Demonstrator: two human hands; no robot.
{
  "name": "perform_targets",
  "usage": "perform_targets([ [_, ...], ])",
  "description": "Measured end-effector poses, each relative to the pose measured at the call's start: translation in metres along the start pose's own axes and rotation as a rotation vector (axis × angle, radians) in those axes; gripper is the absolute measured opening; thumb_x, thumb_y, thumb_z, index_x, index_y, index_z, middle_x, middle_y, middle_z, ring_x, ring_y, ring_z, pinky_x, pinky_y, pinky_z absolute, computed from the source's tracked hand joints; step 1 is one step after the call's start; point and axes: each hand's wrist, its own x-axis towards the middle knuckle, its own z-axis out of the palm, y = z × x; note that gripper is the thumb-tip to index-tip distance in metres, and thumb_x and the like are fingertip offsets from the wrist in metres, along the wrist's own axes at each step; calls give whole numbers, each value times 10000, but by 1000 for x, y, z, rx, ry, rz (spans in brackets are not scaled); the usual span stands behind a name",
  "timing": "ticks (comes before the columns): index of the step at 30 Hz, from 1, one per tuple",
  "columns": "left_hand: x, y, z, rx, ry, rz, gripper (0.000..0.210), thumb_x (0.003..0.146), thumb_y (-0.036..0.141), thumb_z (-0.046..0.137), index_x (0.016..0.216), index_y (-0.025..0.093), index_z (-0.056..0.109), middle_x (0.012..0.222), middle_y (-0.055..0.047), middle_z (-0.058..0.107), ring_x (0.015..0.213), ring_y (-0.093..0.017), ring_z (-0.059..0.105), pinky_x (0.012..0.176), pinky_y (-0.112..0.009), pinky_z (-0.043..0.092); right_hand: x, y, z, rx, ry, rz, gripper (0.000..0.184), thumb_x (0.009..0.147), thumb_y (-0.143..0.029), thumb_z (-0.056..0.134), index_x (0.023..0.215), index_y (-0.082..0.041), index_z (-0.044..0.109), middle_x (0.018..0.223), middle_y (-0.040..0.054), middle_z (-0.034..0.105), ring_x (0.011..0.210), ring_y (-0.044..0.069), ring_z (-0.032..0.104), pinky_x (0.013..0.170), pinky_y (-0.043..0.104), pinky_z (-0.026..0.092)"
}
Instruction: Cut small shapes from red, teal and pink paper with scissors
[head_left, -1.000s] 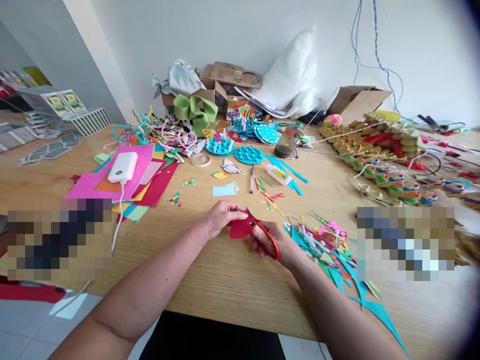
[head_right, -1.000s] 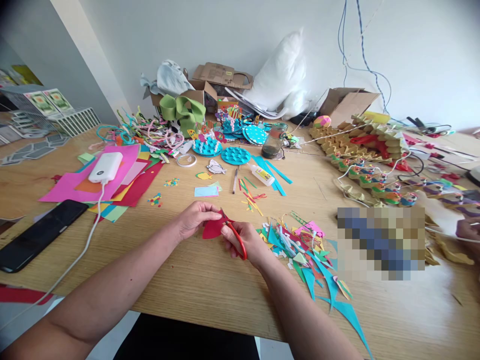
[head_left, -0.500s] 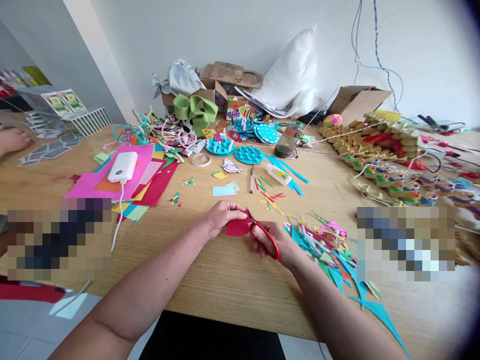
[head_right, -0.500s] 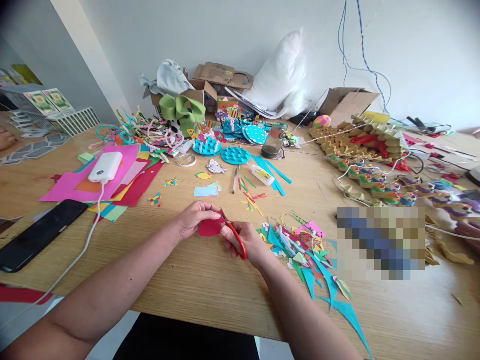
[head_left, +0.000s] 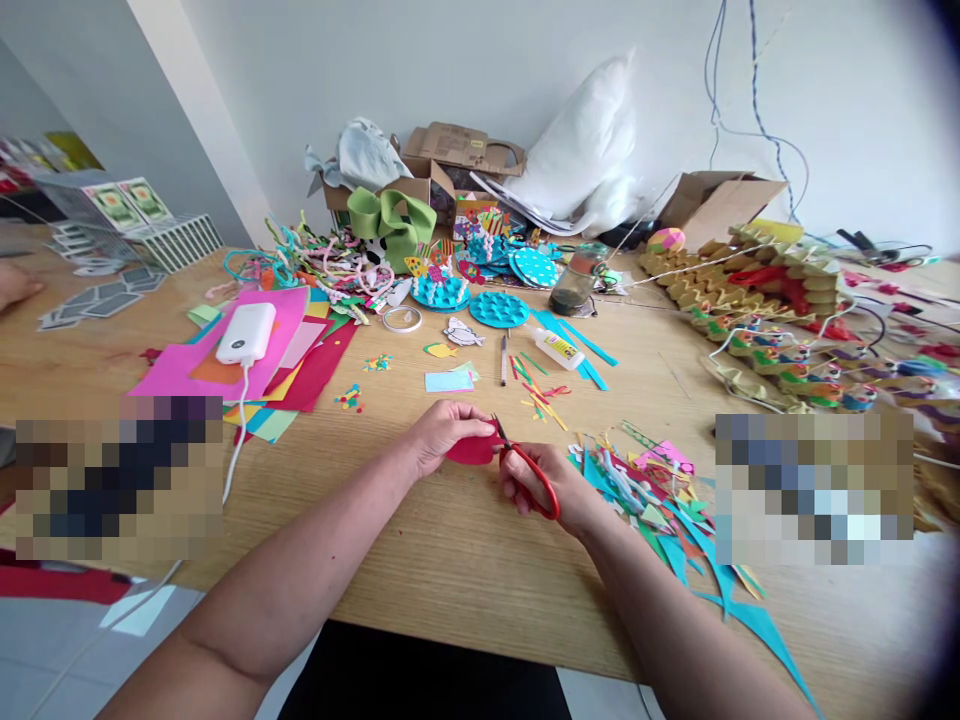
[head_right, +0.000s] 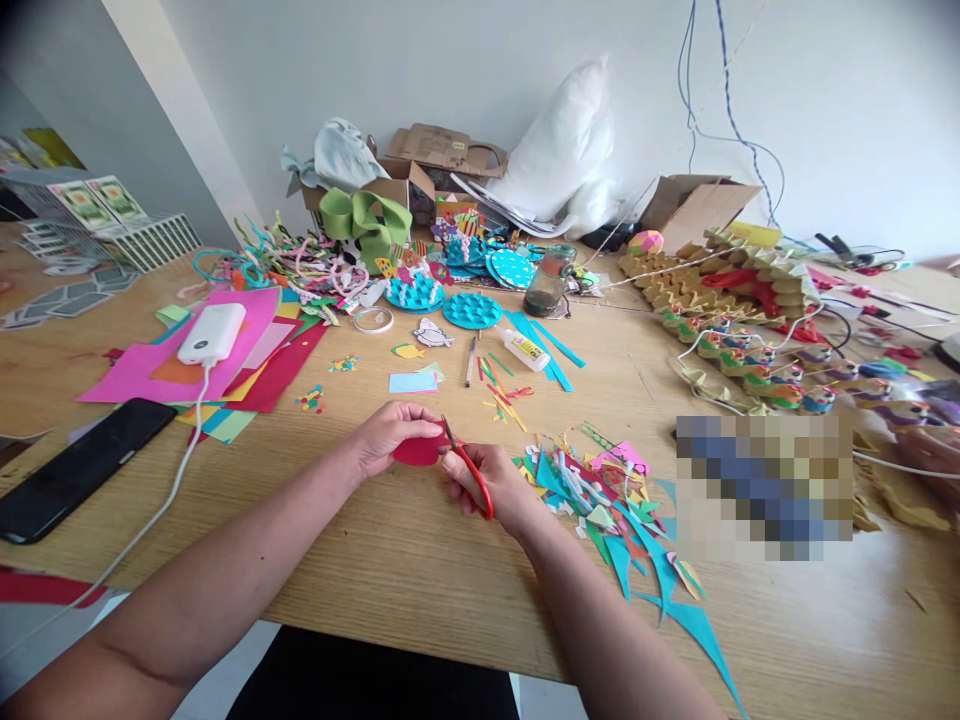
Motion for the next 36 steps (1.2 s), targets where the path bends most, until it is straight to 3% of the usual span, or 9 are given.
perform_targets([
  [15,0,0,-1,7,-45,8,255,505,281,796,658,118,674,638,-55,691,577,-140,611,624,-255,439,-1,-4,0,-19,0,14,601,704,-750,542,681,-149,521,572,12,559,392,75,466,348,192,277],
  [22,-1,0,-3,77,-168,-36,288,555,298,791,740,109,677,648,-55,680,542,-109,585,550,-217,388,-1,-4,0,-8,5,1,594,713,-738,545,687,-145,528,581,9,561,393,72,469,343,187,276],
  [36,3,-2,-5,89,-11,-33,279,528,307,788,713,122,693,659,-61,688,576,-133,619,499,-208,369,-1,-5,0,-35,-20,6,581,710,-735,547,690,-155,513,599,11,570,420,81,492,368,187,295],
])
